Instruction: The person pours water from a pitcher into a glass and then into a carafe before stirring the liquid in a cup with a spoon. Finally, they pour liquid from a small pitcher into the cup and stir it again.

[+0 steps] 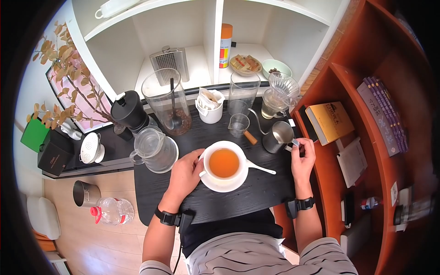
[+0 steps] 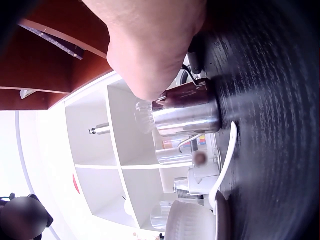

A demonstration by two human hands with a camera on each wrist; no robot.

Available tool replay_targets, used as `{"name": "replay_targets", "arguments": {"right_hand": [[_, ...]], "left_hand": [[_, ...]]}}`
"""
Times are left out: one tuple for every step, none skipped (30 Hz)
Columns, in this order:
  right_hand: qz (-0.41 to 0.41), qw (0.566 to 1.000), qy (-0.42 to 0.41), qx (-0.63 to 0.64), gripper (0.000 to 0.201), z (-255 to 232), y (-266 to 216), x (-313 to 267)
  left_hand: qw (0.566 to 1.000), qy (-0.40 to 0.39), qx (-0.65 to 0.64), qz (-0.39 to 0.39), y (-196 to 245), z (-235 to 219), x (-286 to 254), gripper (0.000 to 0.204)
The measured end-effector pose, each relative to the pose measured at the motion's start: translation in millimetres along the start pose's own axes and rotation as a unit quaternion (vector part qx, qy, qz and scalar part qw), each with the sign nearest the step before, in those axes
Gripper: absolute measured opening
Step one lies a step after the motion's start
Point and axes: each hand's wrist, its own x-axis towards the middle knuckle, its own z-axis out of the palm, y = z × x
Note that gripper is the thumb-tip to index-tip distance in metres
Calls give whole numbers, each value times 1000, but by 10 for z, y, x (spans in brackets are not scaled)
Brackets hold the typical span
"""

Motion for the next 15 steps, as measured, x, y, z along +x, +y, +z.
{"name": "replay_targets", "arguments": {"right_hand": [[7, 1000, -1, 2, 13, -5, -7, 1], [8, 1000, -1, 2, 13, -5, 6, -5], [21, 999, -11, 22, 15, -1, 32, -17], [35, 998, -21, 43, 17, 7, 57, -31], [35, 998, -21, 43, 17, 23, 80, -47], [57, 995, -28, 76, 19, 43, 93, -60], [79, 990, -34, 110, 22, 53, 102, -69], [79, 990, -34, 110, 22, 55, 107, -76], [86, 988, -40, 125, 24, 58, 102, -77], [92, 985, -47, 141, 26, 58, 98, -77], [92, 985, -47, 141, 26, 50, 99, -79], [103, 980, -64, 157, 25, 36, 103, -80], [115, 975, -81, 174, 26, 30, 104, -79], [114, 975, -81, 174, 26, 33, 105, -77], [110, 975, -75, 176, 25, 41, 107, -77]], "left_hand": [[1000, -1, 2, -1, 10, -6, 1, 30], [1000, -2, 5, -2, 16, -9, 3, 30], [1000, -3, 5, -2, 18, -10, 3, 30], [1000, -2, 3, -2, 20, -10, 2, 30], [1000, -1, 1, -3, 22, -9, 1, 30], [1000, -1, 1, -3, 22, -10, 2, 30], [1000, -1, 5, -1, 22, -11, 3, 30], [1000, -1, 8, 1, 22, -12, 3, 30], [1000, -1, 8, 1, 21, -12, 3, 30], [1000, -1, 10, 0, 21, -12, 2, 30], [1000, -2, 12, -1, 20, -12, -1, 30], [1000, -1, 12, -1, 21, -13, -1, 30], [1000, -2, 12, -1, 22, -15, 0, 30], [1000, -4, 12, -1, 24, -18, 0, 30], [1000, -3, 11, -1, 30, -19, 1, 30]]}}
